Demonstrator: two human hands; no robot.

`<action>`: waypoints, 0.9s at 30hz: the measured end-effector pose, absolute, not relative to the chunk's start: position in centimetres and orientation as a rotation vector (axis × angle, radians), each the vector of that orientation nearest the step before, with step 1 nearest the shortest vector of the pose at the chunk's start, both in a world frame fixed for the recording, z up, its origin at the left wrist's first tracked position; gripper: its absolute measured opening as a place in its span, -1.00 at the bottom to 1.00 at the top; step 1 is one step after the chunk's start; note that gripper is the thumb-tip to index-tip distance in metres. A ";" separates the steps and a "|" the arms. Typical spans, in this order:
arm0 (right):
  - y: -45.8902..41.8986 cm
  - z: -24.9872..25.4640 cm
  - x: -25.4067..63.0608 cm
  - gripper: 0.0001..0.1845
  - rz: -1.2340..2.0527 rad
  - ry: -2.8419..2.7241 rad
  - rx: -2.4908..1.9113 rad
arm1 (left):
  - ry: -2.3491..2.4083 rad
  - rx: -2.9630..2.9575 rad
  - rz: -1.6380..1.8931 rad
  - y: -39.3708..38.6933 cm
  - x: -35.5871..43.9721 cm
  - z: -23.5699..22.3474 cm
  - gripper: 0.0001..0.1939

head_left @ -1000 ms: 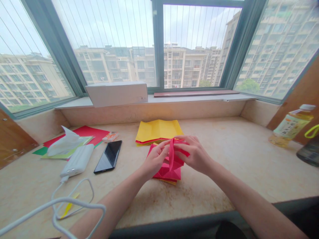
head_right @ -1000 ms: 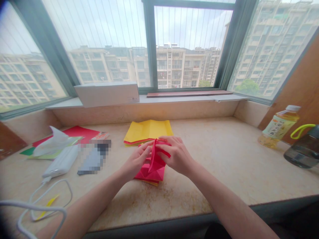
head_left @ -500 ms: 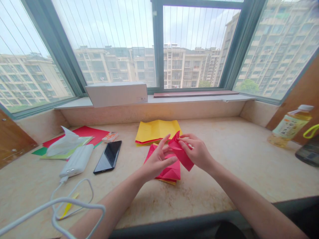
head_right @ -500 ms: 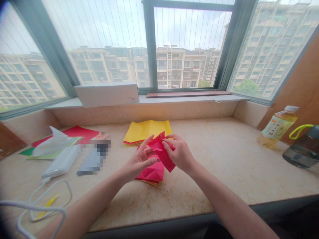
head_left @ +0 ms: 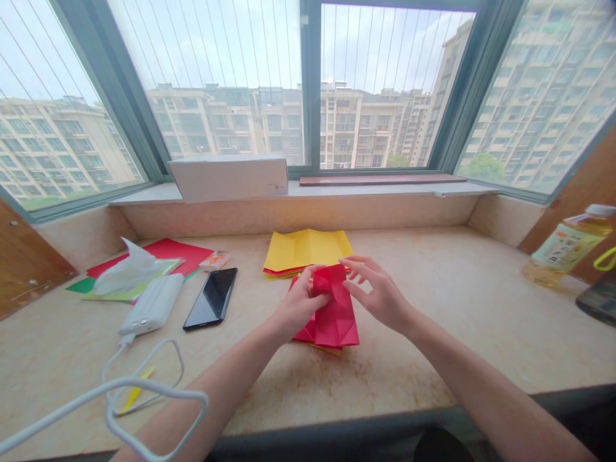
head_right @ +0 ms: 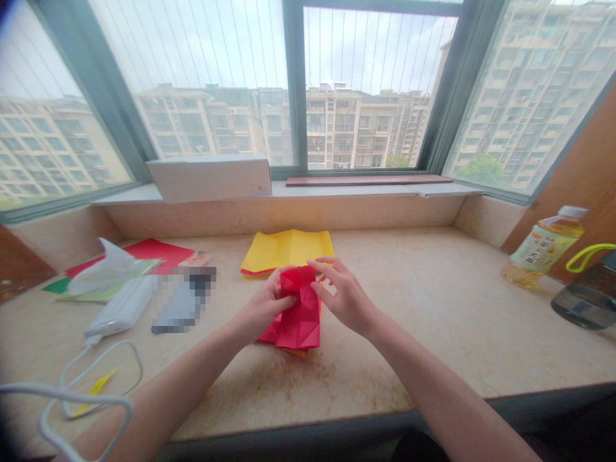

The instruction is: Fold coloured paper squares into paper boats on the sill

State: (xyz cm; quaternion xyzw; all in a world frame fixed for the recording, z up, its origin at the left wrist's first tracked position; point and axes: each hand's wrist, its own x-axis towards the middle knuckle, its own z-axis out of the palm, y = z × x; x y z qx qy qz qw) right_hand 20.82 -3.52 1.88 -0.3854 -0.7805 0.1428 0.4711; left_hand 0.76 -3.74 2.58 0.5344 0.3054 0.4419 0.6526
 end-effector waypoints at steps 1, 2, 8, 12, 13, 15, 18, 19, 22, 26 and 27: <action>-3.5 1.9 20.9 -0.54 0.366 -1.911 -0.943 | 0.691 1.224 0.996 -3.8 0.8 2.6 -0.41; -3.5 2.0 20.9 -0.54 0.379 -1.907 -0.945 | 0.689 1.230 0.994 -3.8 0.8 2.6 -0.45; -3.6 2.3 21.0 -0.65 0.304 -1.930 -0.924 | 0.733 1.177 0.972 -3.9 0.6 3.0 -0.49; -3.5 2.3 21.0 -0.71 0.281 -1.913 -0.924 | 0.866 1.263 0.960 -4.5 0.5 3.7 -0.53; -3.5 2.3 21.0 -0.71 0.280 -1.907 -0.924 | 0.916 1.311 0.951 -4.6 0.5 3.9 -0.55; -3.5 2.2 21.0 -0.72 0.277 -1.901 -0.919 | 0.981 1.386 0.923 -4.9 0.6 4.1 -0.59; -3.5 2.1 21.0 -0.74 0.265 -1.908 -0.909 | 0.961 1.392 0.910 -4.8 0.6 4.0 -0.60; -3.5 2.1 21.0 -0.75 0.260 -1.910 -0.906 | 0.942 1.378 0.914 -4.8 0.6 4.0 -0.59; -3.4 2.1 21.1 -0.78 0.256 -1.912 -0.899 | 0.936 1.348 0.919 -4.4 0.5 3.7 -0.57; -3.3 2.1 21.3 -0.80 0.234 -1.958 -0.888 | 0.924 1.354 0.923 -4.1 0.2 3.5 -0.60; -3.3 2.1 21.3 -0.81 0.230 -1.976 -0.886 | 0.906 1.362 0.925 -4.1 0.2 3.5 -0.60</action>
